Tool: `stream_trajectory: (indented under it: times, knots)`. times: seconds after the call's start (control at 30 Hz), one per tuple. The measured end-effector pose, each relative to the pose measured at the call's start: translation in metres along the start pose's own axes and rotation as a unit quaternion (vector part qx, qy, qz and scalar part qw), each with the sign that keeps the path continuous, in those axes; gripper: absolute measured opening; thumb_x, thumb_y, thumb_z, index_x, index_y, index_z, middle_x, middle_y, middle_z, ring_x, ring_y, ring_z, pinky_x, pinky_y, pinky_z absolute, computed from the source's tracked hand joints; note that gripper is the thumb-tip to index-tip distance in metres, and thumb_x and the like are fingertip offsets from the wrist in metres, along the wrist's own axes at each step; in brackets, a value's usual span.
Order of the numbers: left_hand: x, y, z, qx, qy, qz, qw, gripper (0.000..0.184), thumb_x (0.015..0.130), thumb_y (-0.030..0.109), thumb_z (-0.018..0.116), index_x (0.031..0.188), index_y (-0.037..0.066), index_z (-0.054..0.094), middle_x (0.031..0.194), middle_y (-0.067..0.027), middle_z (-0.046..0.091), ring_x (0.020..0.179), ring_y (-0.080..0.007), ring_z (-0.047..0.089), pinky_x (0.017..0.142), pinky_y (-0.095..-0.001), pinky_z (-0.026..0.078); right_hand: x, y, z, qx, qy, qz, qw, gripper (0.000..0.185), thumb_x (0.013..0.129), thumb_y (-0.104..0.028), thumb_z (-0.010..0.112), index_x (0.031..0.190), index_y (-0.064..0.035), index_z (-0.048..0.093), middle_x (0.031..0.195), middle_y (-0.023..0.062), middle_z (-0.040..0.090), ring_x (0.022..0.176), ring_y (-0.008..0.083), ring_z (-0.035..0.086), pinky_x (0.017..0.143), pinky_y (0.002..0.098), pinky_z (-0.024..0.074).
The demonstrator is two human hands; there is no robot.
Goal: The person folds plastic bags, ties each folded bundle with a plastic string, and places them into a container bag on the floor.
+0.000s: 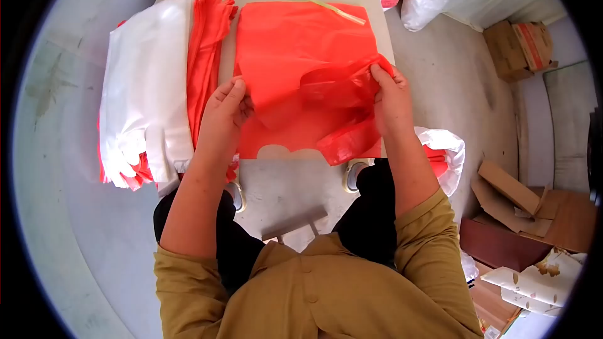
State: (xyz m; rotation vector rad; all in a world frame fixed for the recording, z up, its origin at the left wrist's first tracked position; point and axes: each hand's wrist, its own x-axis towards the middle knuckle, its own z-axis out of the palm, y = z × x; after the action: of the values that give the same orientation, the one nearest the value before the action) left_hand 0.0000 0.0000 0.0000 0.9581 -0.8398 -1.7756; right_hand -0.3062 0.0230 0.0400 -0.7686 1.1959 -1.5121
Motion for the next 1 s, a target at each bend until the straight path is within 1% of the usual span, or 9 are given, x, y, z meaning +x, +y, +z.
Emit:
stream_trajectory:
  times: [0.07,0.17,0.27,0.37,0.47,0.67,0.77,0.87,1.0]
  knots:
    - [-0.002,0.000,0.004,0.082,0.055,-0.004,0.995,0.052,0.102,0.045,0.063,0.135,0.005,0.061,0.136,-0.0059,0.062,0.128,-0.0154,0.052,0.112,-0.0324,0.036,-0.001,-0.003,0.002,0.019,-0.011,-0.001,1.000,0.023,0.098,-0.015,0.067,0.116,-0.0001,0.069,0.104,0.0015,0.072,0.092,0.0104,0.067,0.083,0.0263,0.0524]
    - [0.003,-0.013,0.009,0.018,0.066,-0.008,0.998,0.049,0.103,0.043,0.063,0.130,0.002,0.062,0.125,-0.0021,0.065,0.119,-0.0133,0.055,0.108,-0.0312,0.038,-0.001,-0.003,0.007,0.027,-0.019,0.001,0.999,0.013,0.101,-0.010,0.062,0.107,-0.0041,0.071,0.103,0.0034,0.074,0.093,0.0125,0.070,0.087,0.0285,0.0540]
    - [0.004,-0.014,0.020,-0.056,-0.016,0.002,0.998,0.047,0.108,0.037,0.052,0.138,0.000,0.057,0.142,-0.0103,0.060,0.131,-0.0234,0.054,0.115,-0.0369,0.037,0.000,0.004,0.005,0.004,0.022,0.020,1.000,0.029,0.098,-0.015,0.068,0.121,0.0038,0.065,0.109,0.0066,0.071,0.098,0.0141,0.068,0.087,0.0282,0.0528]
    - [0.010,-0.020,0.014,-0.002,0.011,0.042,0.999,0.045,0.105,0.040,0.059,0.131,0.003,0.059,0.129,-0.0018,0.063,0.115,-0.0151,0.058,0.104,-0.0345,0.043,0.000,0.001,0.007,-0.001,0.006,0.021,1.000,0.033,0.098,-0.014,0.068,0.124,0.0056,0.063,0.111,0.0086,0.071,0.100,0.0153,0.068,0.089,0.0290,0.0528]
    - [0.001,-0.019,0.021,-0.029,0.099,0.048,0.994,0.042,0.106,0.039,0.058,0.131,0.006,0.058,0.127,-0.0031,0.064,0.112,-0.0159,0.060,0.101,-0.0356,0.045,0.000,0.001,0.002,-0.015,-0.001,0.031,0.999,0.034,0.097,-0.013,0.068,0.125,0.0062,0.062,0.112,0.0089,0.071,0.100,0.0151,0.067,0.089,0.0293,0.0527]
    - [-0.026,-0.008,0.038,-0.151,0.092,-0.064,0.982,0.036,0.105,0.038,0.060,0.128,0.010,0.058,0.119,-0.0028,0.067,0.108,-0.0173,0.063,0.099,-0.0356,0.046,-0.011,0.005,0.000,-0.036,-0.037,0.029,0.998,0.025,0.099,-0.013,0.065,0.117,0.0031,0.068,0.106,0.0059,0.073,0.096,0.0140,0.068,0.085,0.0287,0.0521]
    - [-0.024,-0.026,0.011,-0.086,0.085,-0.071,0.990,0.038,0.106,0.040,0.056,0.132,0.012,0.058,0.136,-0.0017,0.059,0.109,-0.0187,0.060,0.098,-0.0400,0.046,-0.014,0.006,-0.001,-0.032,-0.037,0.027,0.998,0.021,0.099,-0.012,0.063,0.115,0.0004,0.070,0.104,0.0049,0.073,0.094,0.0129,0.067,0.083,0.0282,0.0518]
    - [-0.026,-0.025,0.013,-0.099,0.081,-0.097,0.987,0.039,0.106,0.040,0.057,0.133,0.013,0.058,0.132,-0.0007,0.061,0.104,-0.0178,0.058,0.095,-0.0393,0.046,-0.015,0.011,-0.011,-0.046,-0.063,0.027,0.997,0.021,0.097,-0.010,0.064,0.115,-0.0006,0.071,0.104,0.0050,0.074,0.095,0.0129,0.067,0.085,0.0295,0.0524]
    - [-0.044,-0.014,0.029,-0.043,0.105,-0.149,0.982,0.039,0.105,0.038,0.059,0.133,0.012,0.057,0.132,0.0007,0.061,0.108,-0.0165,0.057,0.093,-0.0374,0.044,-0.028,-0.012,-0.016,-0.300,-0.297,-0.031,0.906,0.018,0.093,-0.001,0.064,0.107,-0.0010,0.074,0.112,0.0067,0.074,0.106,0.0193,0.069,0.094,0.0322,0.0524]
